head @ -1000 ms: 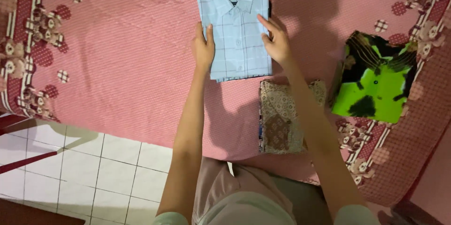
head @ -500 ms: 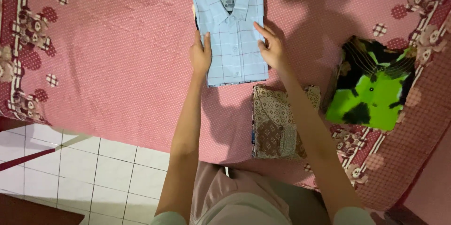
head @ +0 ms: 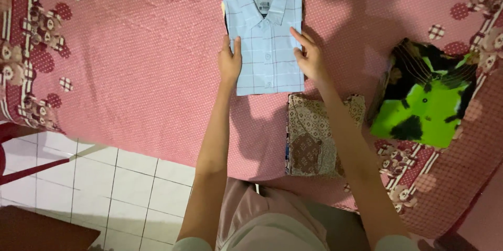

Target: Sorting and stacking folded clothes on a bed.

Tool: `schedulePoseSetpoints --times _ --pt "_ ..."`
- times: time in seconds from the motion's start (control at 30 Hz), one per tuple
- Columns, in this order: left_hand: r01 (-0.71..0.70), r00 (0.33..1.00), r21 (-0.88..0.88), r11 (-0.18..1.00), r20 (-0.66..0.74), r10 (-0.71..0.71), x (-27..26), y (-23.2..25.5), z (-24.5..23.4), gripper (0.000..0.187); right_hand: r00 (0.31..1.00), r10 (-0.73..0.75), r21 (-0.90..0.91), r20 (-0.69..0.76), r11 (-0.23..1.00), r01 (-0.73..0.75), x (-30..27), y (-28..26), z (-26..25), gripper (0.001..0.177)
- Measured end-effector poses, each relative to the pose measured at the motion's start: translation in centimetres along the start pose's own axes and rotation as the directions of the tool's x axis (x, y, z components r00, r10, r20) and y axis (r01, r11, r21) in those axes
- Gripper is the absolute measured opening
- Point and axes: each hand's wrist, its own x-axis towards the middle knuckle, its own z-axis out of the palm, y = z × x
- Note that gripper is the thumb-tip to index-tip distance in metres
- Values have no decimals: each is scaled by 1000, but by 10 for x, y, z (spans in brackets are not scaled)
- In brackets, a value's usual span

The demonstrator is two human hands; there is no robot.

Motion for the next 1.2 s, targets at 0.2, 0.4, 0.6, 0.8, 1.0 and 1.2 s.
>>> schedulePoseSetpoints --times 0.2,0.4,0.6,0.8,1.0,1.2 --pt "144 985 -125 982 111 -130 -18 -9 -7 36 888 -421 -278 -186 889 364 -8 0 14 72" --pt "254 965 -93 963 86 -246 -82 17 -18 41 904 360 -192 -230 894 -405 -50 37 45 61" --pt "341 940 -14 940 -19 -342 -106 23 -25 52 931 -91 -633 -354 756 -167 -68 47 48 51" --pt "-155 984 249 956 -47 172 -52 70 -14 64 966 -16 -605 -259 782 -149 -25 8 41 55" --pt "-342 939 290 894 65 338 2 73 39 60 970 -188 -586 -157 808 61 38 -22 59 54" --pt "-271 963 329 905 90 256 8 44 58 55 979 -183 -618 -88 781 91 56 -6 70 53"
